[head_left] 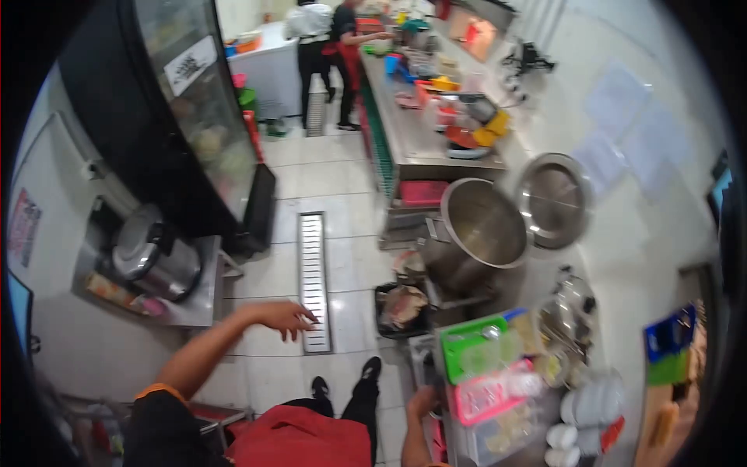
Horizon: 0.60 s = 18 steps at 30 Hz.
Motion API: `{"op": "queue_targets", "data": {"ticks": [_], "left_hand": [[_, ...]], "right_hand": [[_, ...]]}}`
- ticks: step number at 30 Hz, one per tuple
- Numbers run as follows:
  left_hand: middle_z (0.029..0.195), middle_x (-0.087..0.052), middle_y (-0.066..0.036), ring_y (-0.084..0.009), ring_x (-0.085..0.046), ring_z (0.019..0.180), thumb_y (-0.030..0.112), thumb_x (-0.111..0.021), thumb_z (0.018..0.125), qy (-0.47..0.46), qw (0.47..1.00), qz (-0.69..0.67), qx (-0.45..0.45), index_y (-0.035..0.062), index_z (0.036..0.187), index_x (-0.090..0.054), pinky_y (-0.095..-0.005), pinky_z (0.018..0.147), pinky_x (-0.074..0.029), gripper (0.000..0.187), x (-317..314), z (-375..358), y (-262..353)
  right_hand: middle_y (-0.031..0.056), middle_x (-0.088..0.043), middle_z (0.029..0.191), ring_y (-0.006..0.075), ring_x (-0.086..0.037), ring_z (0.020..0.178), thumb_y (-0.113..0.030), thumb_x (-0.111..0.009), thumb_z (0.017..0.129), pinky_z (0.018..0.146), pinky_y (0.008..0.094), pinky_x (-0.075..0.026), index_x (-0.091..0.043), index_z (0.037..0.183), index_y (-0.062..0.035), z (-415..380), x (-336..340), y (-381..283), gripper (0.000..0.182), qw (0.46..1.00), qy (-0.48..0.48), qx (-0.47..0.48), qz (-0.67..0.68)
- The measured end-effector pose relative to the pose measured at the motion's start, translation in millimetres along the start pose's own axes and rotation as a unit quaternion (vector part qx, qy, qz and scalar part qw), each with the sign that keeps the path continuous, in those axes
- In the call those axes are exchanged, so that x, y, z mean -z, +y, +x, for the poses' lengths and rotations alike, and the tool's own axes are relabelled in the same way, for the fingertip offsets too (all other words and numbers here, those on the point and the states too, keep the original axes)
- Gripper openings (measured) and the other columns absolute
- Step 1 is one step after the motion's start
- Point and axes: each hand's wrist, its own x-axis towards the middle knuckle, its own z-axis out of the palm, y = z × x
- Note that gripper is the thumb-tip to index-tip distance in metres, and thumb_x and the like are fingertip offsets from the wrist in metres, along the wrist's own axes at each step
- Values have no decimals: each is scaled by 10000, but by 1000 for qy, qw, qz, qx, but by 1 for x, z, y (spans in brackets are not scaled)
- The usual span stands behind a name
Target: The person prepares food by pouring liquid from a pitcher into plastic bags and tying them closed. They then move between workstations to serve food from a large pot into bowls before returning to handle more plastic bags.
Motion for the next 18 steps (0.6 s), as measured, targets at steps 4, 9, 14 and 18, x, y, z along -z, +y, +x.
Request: {"op": "queue_targets", "data": {"ticks": [4,9,14,18], "left_hand": [[1100,-624,-173,-358,-591,1025,460,-499,882,126,920,332,166,163,1295,-467,-477,837,-477,510,-80,106,-131],[1247,-551,-170,-308,-533,1132,444,-485,903,-135,980,144,-1,105,1256,-530,-392,986,-401,491,-206,185,-272],[1127,-618,-162,-284,-593,1038,398,-511,900,-106,987,117,28,61,1268,-509,-375,925,-449,499,-187,181,-173],[1125,-630,-134,-285,-598,1031,344,-489,927,63,964,-235,110,112,1317,-473,-394,943,-444,454,-140,182,-203]], "right_hand": [[226,-634,852,374,-611,729,-283,-375,942,619,496,-462,-633,861,-6,49,-37,29,387,990,5,-81,117],[167,-629,909,311,-602,828,-244,-471,872,760,472,-439,-651,903,-34,56,-92,58,278,969,-203,-105,99],[109,-614,874,265,-581,816,-225,-483,880,847,486,-375,-658,873,-82,67,-85,53,226,967,-222,-112,50],[62,-603,846,229,-563,806,-210,-493,887,916,497,-325,-664,850,-121,68,-73,55,197,966,-232,-113,12]]}}
